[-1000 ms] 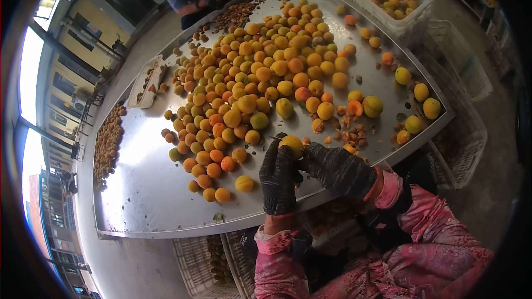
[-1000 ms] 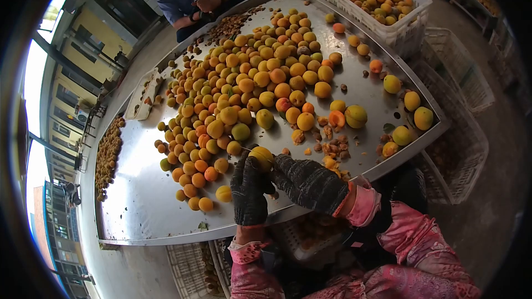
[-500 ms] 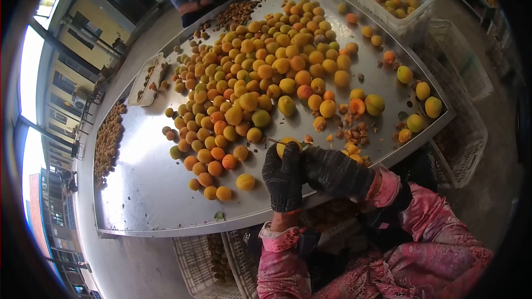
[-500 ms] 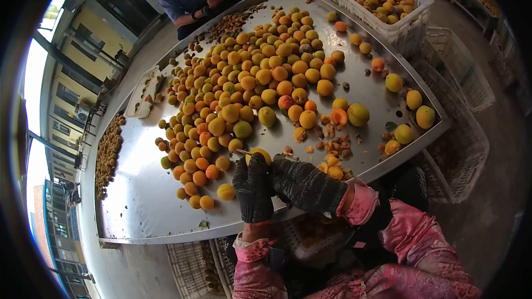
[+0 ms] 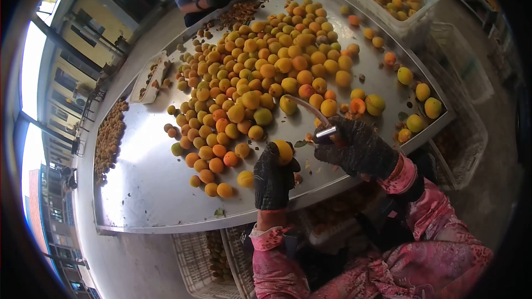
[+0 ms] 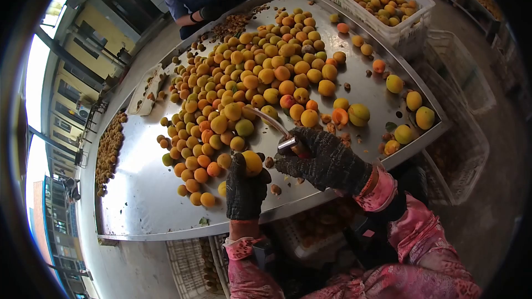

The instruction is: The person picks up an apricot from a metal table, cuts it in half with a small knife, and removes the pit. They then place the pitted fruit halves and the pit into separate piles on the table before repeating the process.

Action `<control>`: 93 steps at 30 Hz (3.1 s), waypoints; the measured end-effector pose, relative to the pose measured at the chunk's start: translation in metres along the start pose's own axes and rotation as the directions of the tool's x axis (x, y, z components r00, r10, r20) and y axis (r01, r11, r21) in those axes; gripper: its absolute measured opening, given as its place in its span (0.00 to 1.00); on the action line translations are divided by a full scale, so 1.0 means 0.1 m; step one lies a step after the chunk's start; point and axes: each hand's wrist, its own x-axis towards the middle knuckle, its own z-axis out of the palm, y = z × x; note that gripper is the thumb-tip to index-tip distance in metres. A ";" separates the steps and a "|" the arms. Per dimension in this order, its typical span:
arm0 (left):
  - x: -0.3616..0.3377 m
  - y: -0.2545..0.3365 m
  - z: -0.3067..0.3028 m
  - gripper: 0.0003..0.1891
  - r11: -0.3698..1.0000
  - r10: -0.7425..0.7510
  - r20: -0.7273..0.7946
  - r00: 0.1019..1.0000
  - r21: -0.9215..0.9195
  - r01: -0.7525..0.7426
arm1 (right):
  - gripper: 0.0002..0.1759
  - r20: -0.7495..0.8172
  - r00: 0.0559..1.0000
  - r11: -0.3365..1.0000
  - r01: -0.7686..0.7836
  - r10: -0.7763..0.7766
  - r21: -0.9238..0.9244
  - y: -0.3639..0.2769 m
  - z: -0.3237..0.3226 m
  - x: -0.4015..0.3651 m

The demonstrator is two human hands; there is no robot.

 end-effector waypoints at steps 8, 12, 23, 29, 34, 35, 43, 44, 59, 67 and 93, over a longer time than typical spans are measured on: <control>-0.07 -0.16 0.16 0.17 0.960 0.018 0.157 0.987 0.272 -0.060 | 0.32 0.027 0.917 0.880 0.391 -0.399 -0.271 0.32 0.05 0.18; -0.07 -0.39 0.15 0.25 0.272 0.509 0.474 0.719 0.704 -0.656 | 0.33 -0.014 0.926 0.895 0.361 -0.378 -0.263 0.37 0.03 0.19; -0.12 -0.37 0.30 0.19 0.996 0.064 0.069 0.996 0.060 -0.069 | 0.28 -0.045 0.791 0.629 0.448 -0.610 -0.636 0.35 0.26 0.21; 0.01 -0.24 0.20 0.16 0.756 -0.250 0.326 0.911 -0.523 0.395 | 0.24 -0.142 0.807 0.751 0.448 -0.573 -0.484 0.36 0.14 0.23; -0.05 -0.32 0.22 0.16 0.831 -0.124 0.345 0.931 -0.476 0.287 | 0.25 -0.113 0.993 0.962 0.043 -0.012 0.269 0.32 -0.06 0.19; -0.04 -0.32 0.20 0.16 0.826 -0.130 0.366 0.921 -0.474 0.305 | 0.24 -0.134 0.970 0.976 0.212 -0.203 0.057 0.28 -0.07 0.17; -0.14 -0.22 0.40 0.21 0.995 -0.101 -0.014 0.995 0.000 0.101 | 0.21 -0.029 0.819 0.628 0.416 -0.573 -0.658 0.35 0.02 0.14; -0.08 -0.30 0.35 0.24 0.983 -0.145 0.028 0.989 0.115 0.141 | 0.20 0.003 0.837 0.610 0.401 -0.547 -0.684 0.35 0.01 0.14; -0.30 -0.20 0.22 0.22 0.930 0.042 0.384 0.923 0.322 -0.176 | 0.13 -0.158 0.976 0.989 0.148 -0.147 -0.004 0.37 -0.21 0.18; -0.63 0.04 0.34 0.21 0.558 -0.146 0.644 0.751 0.680 -0.475 | 0.18 -0.051 0.997 0.981 -0.043 0.054 0.191 0.27 -0.36 0.06; -0.05 -0.26 0.41 0.25 0.959 -0.051 0.230 0.972 -0.261 0.112 | 0.11 -0.348 0.938 0.865 0.182 -0.009 0.468 0.04 -0.21 0.12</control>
